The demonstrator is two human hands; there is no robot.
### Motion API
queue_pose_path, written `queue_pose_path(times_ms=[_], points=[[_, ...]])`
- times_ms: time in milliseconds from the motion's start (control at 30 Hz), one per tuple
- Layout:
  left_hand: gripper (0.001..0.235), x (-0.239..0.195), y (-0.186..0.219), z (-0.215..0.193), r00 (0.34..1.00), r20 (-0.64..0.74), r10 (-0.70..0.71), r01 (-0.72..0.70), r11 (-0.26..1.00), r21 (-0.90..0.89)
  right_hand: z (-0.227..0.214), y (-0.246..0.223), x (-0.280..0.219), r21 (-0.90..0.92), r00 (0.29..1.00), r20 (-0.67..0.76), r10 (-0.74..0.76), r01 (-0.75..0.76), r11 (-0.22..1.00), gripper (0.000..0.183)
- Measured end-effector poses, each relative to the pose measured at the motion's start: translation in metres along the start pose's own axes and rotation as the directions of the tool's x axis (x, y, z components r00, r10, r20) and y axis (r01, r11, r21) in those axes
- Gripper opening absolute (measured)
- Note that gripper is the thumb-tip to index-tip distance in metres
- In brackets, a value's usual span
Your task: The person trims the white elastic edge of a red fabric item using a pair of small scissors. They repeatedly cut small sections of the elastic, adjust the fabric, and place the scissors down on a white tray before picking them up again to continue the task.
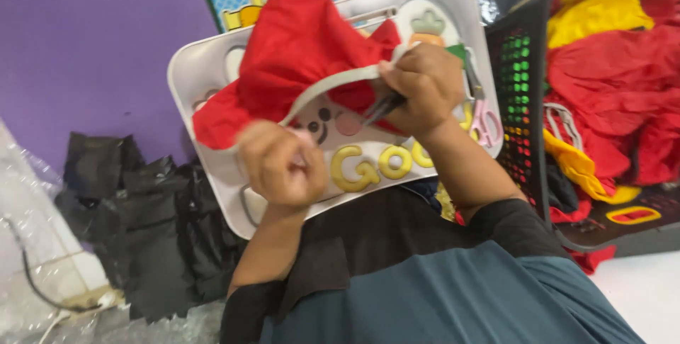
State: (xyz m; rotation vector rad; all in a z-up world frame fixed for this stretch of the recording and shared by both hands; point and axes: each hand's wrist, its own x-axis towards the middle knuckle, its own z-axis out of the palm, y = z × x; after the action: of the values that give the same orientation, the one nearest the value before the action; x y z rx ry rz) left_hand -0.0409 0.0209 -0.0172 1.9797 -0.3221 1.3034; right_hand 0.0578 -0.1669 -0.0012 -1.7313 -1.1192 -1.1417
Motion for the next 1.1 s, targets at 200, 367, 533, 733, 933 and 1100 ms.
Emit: queue_pose_path(times_ms=[200,367,533,733,933,1100], points=[[0.03,-0.02,0.028,0.013,0.717,0.481,-0.505,0.697,0.525,-0.488,0.006,-0.008,0.015,0.045,0.984,-0.071,-0.164,0.168,0.985,0.02],[0.043,0.001,0.028,0.032,0.573,0.43,-0.697,0.666,0.091,-0.741,0.003,-0.012,0.011,0.097,0.983,0.006,-0.183,0.182,0.979,0.012],[0.051,0.017,0.027,0.042,0.572,0.346,-0.743,0.62,0.116,-0.776,0.018,-0.021,0.012,0.089,0.989,-0.145,-0.003,0.016,0.996,0.009],[0.039,-0.011,0.015,0.052,0.561,0.312,-0.767,0.53,0.043,-0.847,0.018,-0.028,-0.003,0.104,0.972,-0.081,0.221,-0.212,0.972,0.012],[0.032,0.011,0.027,0.039,0.615,0.435,-0.658,0.421,-0.191,-0.886,-0.002,-0.058,-0.01,0.292,0.617,0.274,0.737,-0.784,0.548,0.029],[0.041,0.001,0.028,0.031,0.591,0.456,-0.665,0.426,-0.223,-0.877,-0.004,-0.056,0.004,0.405,0.476,0.366,0.8,-0.855,0.324,0.028]])
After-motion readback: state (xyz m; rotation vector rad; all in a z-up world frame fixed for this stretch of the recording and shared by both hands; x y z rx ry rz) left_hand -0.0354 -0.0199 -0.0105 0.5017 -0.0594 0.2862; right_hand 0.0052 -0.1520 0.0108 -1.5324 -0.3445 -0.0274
